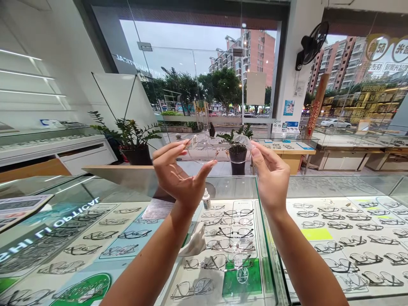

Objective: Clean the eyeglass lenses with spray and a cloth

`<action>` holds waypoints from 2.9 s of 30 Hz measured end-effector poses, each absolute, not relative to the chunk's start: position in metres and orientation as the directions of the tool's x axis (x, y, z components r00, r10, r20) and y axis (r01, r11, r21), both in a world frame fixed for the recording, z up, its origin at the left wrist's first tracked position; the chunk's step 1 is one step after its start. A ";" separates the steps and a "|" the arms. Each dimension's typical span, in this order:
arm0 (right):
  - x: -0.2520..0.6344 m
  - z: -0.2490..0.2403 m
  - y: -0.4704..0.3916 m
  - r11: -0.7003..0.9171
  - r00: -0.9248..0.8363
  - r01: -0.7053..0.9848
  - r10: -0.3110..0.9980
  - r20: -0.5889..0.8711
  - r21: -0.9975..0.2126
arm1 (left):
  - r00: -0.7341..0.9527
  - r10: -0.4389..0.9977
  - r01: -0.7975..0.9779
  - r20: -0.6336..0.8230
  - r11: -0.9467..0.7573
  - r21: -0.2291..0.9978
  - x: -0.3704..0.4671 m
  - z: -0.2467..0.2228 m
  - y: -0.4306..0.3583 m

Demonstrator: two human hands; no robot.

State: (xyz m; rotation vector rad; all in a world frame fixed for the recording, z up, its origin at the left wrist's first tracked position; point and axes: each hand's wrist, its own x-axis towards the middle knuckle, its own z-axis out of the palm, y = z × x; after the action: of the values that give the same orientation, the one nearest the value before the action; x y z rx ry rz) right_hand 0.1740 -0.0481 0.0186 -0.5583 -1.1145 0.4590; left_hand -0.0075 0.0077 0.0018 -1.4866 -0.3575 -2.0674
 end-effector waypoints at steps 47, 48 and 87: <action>0.179 0.024 -0.051 0.739 0.300 -0.143 0.666 0.683 -0.658 | -0.217 -0.038 0.330 0.975 -0.943 0.037 -0.002 0.004 0.003; 0.179 0.024 -0.051 0.738 0.300 -0.132 0.666 0.683 -0.662 | -0.224 -0.016 0.302 0.974 -0.952 0.054 -0.001 0.004 0.003; 0.174 0.023 -0.055 0.709 0.296 -0.188 0.701 0.649 -0.680 | -0.333 0.378 -0.060 0.864 -0.923 0.380 0.007 -0.003 0.004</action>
State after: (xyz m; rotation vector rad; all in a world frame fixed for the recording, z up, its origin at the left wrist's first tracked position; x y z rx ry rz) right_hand 0.1741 -0.0553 0.0232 -0.5381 -1.1243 0.6309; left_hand 0.0074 0.0043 -0.0032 -1.9336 -0.4880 -2.7717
